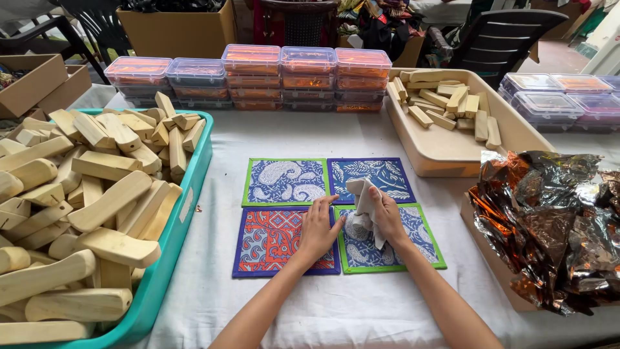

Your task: The person wipes a wooden block with a white cloth, then wraps it in a sheet of copper foil. They repeat this process with a second wooden block, placing the wrapped items on the table.

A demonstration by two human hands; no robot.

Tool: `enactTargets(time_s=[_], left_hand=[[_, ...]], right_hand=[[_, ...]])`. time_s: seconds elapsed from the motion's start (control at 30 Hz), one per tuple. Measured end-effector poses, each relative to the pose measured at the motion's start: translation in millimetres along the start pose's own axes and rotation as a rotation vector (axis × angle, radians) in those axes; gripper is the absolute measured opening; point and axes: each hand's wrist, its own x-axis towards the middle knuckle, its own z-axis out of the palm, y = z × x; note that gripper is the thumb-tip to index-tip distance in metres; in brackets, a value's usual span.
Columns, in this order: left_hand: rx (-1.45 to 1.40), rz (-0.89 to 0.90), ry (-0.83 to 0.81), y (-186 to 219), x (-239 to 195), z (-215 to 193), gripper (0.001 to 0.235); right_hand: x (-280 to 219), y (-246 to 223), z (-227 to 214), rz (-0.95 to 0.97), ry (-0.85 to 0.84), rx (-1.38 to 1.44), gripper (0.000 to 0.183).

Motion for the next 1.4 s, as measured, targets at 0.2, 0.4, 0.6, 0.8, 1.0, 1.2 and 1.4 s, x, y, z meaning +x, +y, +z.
enactTargets(time_s=[0.2,0.4,0.6,0.8,1.0,1.2,1.4], left_hand=[[0.013,-0.017,-0.020,3.7,-1.2,-1.5,0.058],[0.009,-0.002,-0.013,2.4,0.7,-1.8,0.058],[0.020,0.011,-0.021,0.0,0.3,1.7,0.058],[0.027,0.037,-0.022,2.7,2.1,0.5,0.058],[0.059,0.065,-0.017,3.1,0.9,1.6,0.058],[0.050,0.086,-0.007,-1.0,0.5,4.3,0.060],[0.072,0.070,-0.011,-2.0,0.9,5.8,0.064]], right_hand=[[-4.2,-8.4,1.6,-0.011,-0.017,-0.066,0.060],[-10.8,-24.9,8.6,-0.014,-0.018,-0.124,0.059],[-11.1,-16.7,6.7,-0.034,-0.032,-0.207,0.059],[-17.2,-33.9,12.7,-0.072,-0.008,-0.291,0.055],[-16.8,-33.7,13.6,-0.192,-0.026,-0.304,0.054],[-15.8,-32.3,14.0,-0.142,-0.023,-0.352,0.055],[-13.4,-31.0,16.1,-0.249,-0.013,-0.362,0.055]])
